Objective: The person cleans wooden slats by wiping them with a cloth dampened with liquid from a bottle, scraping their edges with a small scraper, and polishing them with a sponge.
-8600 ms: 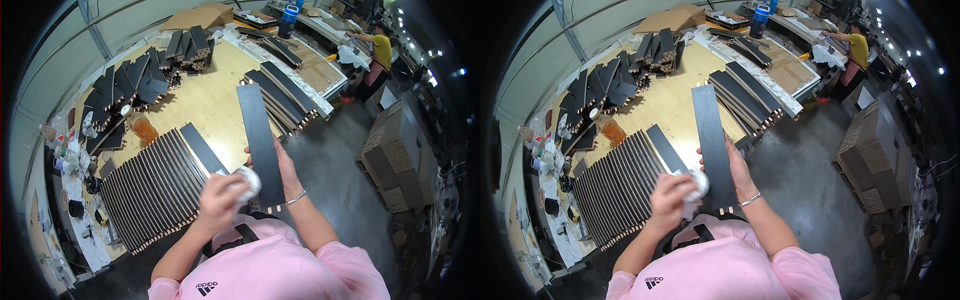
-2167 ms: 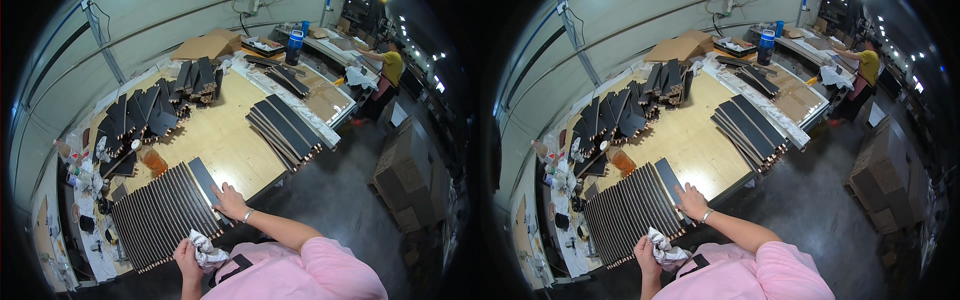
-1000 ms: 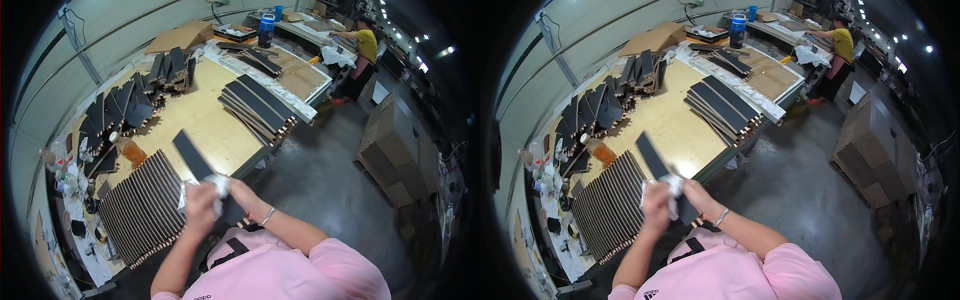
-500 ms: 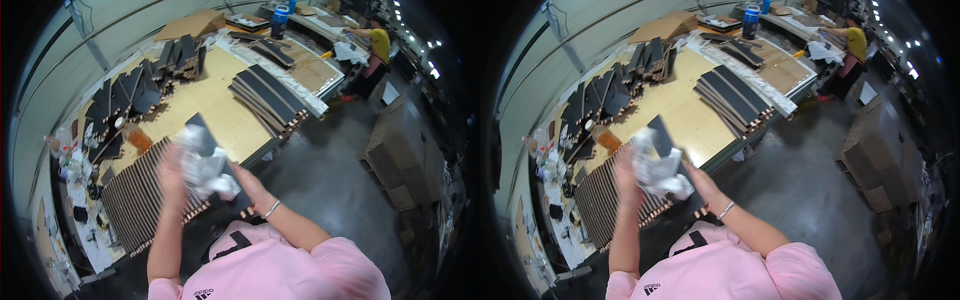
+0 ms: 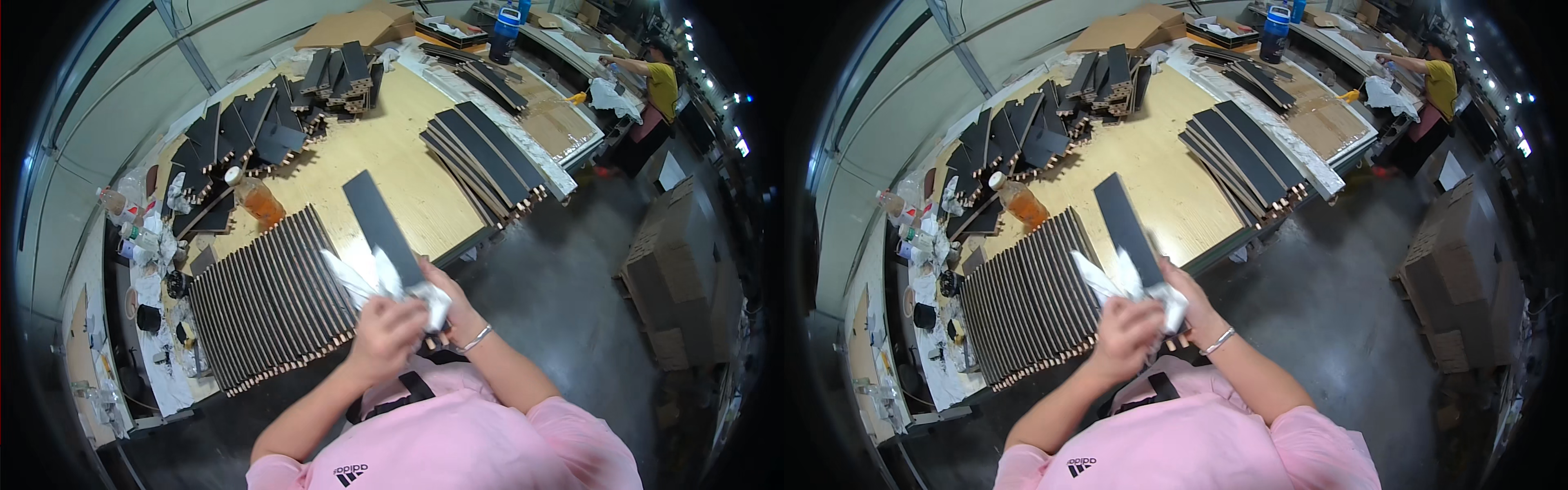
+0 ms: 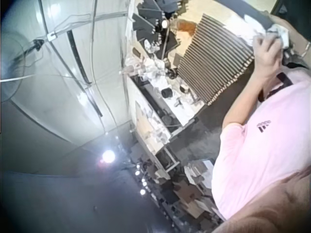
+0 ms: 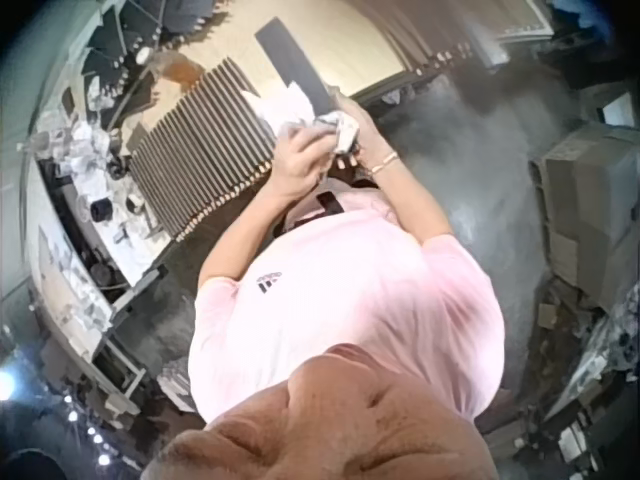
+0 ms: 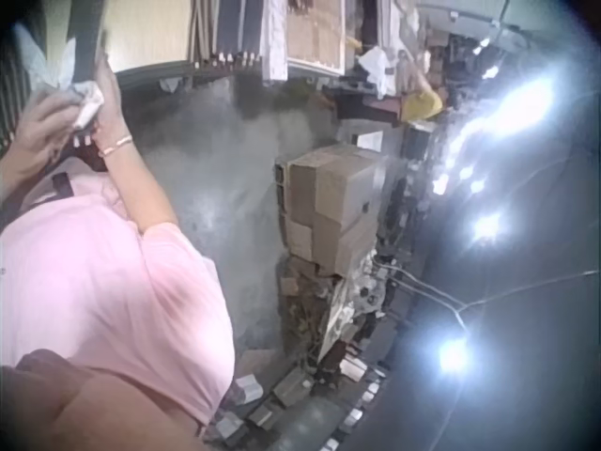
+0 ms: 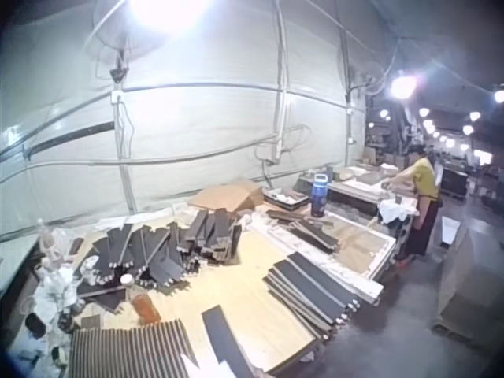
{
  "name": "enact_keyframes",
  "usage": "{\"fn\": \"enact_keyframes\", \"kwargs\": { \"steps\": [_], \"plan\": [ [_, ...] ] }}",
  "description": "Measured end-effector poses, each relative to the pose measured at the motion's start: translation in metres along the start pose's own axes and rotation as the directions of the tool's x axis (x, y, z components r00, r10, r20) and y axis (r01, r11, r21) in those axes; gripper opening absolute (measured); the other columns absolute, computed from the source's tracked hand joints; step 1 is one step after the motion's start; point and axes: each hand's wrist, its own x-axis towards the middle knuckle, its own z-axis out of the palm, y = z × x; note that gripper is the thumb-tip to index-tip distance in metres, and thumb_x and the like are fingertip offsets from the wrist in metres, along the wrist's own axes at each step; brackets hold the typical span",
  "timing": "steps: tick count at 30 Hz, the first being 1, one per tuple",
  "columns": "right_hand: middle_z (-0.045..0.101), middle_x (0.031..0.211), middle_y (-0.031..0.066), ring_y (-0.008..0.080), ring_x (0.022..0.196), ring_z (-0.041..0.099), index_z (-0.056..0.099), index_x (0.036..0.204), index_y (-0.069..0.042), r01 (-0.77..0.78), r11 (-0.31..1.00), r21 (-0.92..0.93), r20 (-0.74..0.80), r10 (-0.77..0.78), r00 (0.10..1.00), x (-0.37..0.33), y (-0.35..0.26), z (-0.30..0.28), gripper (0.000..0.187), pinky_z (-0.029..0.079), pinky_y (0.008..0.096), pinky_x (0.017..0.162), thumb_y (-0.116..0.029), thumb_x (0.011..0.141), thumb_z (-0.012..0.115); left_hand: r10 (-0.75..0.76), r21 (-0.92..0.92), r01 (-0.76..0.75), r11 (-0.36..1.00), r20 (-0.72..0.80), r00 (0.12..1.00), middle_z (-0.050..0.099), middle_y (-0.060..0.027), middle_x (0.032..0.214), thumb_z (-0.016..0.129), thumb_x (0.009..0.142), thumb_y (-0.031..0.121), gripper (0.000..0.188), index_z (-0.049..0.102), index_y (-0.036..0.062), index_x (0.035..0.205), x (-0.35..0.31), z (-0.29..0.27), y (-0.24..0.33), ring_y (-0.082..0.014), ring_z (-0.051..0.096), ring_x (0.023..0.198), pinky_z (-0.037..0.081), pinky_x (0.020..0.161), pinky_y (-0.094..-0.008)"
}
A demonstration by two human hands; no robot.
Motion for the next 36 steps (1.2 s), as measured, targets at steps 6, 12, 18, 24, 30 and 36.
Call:
{"fn": "enact_keyframes", "kwargs": {
  "steps": [6, 12, 18, 24, 30, 36],
  "plan": [
    [0.079, 0.111, 0.0055, 0.0169, 0.083, 0.079, 0.065, 0.150, -0.005, -0.005, 0.954, -0.301, 0.217, 0.074, 0.973, -0.002, 0.017, 0.005, 0.055, 0.067, 0.0322, 0.068, -0.049, 0.123, 0.047, -0.120, 0.237, 0.229, 0.944, -0.399, 0.909, 0.080, -0.0140, 0.124, 0.067, 0.084, -0.010, 0.035, 0.082, 0.0090, 0.110, 0.052, -0.072, -0.121, -0.0357, 0.065, 0.105, 0.049, 0.093, -0.0486],
    [0.077, 0.126, 0.0089, 0.0181, 0.091, 0.079, 0.059, 0.162, -0.007, -0.141, 0.989, -0.036, -0.028, 0.140, 0.990, 0.034, 0.016, -0.013, 0.051, 0.067, 0.0319, 0.086, -0.040, 0.123, 0.050, 0.096, 0.104, -0.093, 0.990, -0.026, 0.995, 0.080, -0.0086, 0.125, 0.074, 0.080, -0.002, 0.033, 0.082, 0.0099, 0.109, -0.006, -0.022, -0.042, -0.0330, 0.069, 0.096, 0.053, 0.094, -0.0476],
    [0.074, 0.131, 0.0177, 0.0244, 0.096, 0.079, 0.058, 0.155, -0.006, 0.077, 0.983, -0.170, 0.214, -0.040, 0.976, 0.051, -0.015, -0.011, 0.060, 0.070, 0.0397, 0.082, -0.055, 0.121, 0.048, -0.175, 0.189, 0.205, 0.960, -0.161, 0.971, 0.079, -0.0115, 0.118, 0.075, 0.083, -0.002, 0.028, 0.081, 0.0052, 0.110, -0.053, -0.091, -0.054, -0.0344, 0.069, 0.099, 0.053, 0.092, -0.0468],
    [0.073, 0.130, 0.0226, 0.0295, 0.094, 0.080, 0.054, 0.158, -0.009, 0.125, 0.979, -0.159, 0.309, -0.071, 0.948, 0.061, -0.010, -0.003, 0.066, 0.071, 0.0421, 0.078, -0.060, 0.116, 0.056, -0.399, 0.241, 0.539, 0.807, -0.450, 0.799, 0.077, -0.0144, 0.128, 0.077, 0.094, 0.002, 0.028, 0.081, 0.0002, 0.122, -0.074, -0.153, -0.102, -0.0346, 0.065, 0.118, 0.050, 0.106, -0.0468],
    [0.074, 0.129, 0.0230, 0.0295, 0.096, 0.082, 0.052, 0.160, -0.007, 0.155, 0.957, -0.244, 0.410, -0.043, 0.911, 0.074, -0.010, 0.016, 0.077, 0.072, 0.0420, 0.078, -0.060, 0.108, 0.071, -0.546, -0.096, 0.540, 0.836, -0.248, 0.800, 0.081, -0.0130, 0.113, 0.084, 0.091, 0.002, 0.031, 0.082, 0.0000, 0.122, 0.003, -0.092, -0.074, -0.0253, 0.074, 0.105, 0.056, 0.098, -0.0378],
    [0.076, 0.128, 0.0209, 0.0275, 0.093, 0.082, 0.051, 0.161, -0.006, 0.130, 0.939, -0.319, 0.347, -0.012, 0.938, 0.084, -0.010, 0.018, 0.079, 0.073, 0.0395, 0.078, -0.058, 0.107, 0.074, -0.611, -0.221, 0.569, 0.792, -0.309, 0.729, 0.081, -0.0079, 0.096, 0.081, 0.097, 0.001, 0.014, 0.082, -0.0036, 0.111, 0.026, -0.063, -0.078, -0.0132, 0.073, 0.087, 0.057, 0.082, -0.0301]
  ]
}}
